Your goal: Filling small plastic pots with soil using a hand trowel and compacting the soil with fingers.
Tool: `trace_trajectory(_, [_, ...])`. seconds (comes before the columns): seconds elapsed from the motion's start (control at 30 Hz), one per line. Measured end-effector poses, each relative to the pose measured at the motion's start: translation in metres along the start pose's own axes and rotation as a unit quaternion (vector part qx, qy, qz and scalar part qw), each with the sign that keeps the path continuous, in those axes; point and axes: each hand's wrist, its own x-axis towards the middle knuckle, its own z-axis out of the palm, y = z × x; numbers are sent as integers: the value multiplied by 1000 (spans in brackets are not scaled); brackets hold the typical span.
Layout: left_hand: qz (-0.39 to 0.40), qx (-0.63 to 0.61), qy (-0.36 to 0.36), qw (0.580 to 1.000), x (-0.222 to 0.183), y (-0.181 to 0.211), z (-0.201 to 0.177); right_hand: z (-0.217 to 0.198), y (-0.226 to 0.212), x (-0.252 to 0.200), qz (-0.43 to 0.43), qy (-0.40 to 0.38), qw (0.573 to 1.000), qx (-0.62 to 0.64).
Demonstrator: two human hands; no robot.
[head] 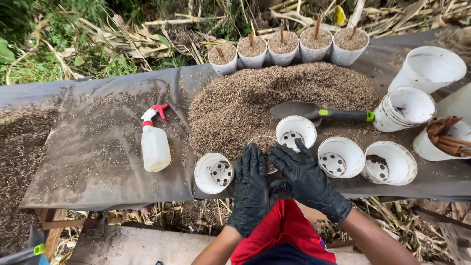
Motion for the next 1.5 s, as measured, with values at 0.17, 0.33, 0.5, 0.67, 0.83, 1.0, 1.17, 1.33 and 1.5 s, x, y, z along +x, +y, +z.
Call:
trace_trajectory(0.17, [-20, -101, -24, 994, -22, -11, 45, 1, -1, -7, 47, 92, 985, 142])
trace_trajectory(0.33, [-28, -188, -22, 981, -15, -11, 65, -31, -29, -14, 102, 130, 969, 185])
trace_trajectory(0.5, [-44, 94, -30, 994, -7, -4, 59, -1, -51, -44, 153, 278, 917, 243])
trace_trajectory(0.67, [-79, -213, 73, 971, 6, 0, 46, 0, -54, -60, 220, 262, 887, 310])
trace_trajectory(0.83, [-95, -175, 57, 978, 4, 4, 61, 7, -51, -62, 232, 257, 884, 314])
trace_trajectory(1.0, [-116, -143, 88, 979, 2, 5, 71, -1, -52, -57, 237, 272, 860, 360])
trace_trajectory(1.17, [-149, -112, 21, 982, 8, 9, 54, -2, -52, -60, 258, 264, 852, 372])
trace_trajectory(1.33, [-104, -169, 87, 976, 14, 7, 35, 7, -45, -66, 250, 266, 858, 362])
trace_trajectory(1.5, [-96, -226, 79, 966, 29, -1, 8, 12, -42, -71, 252, 255, 855, 375])
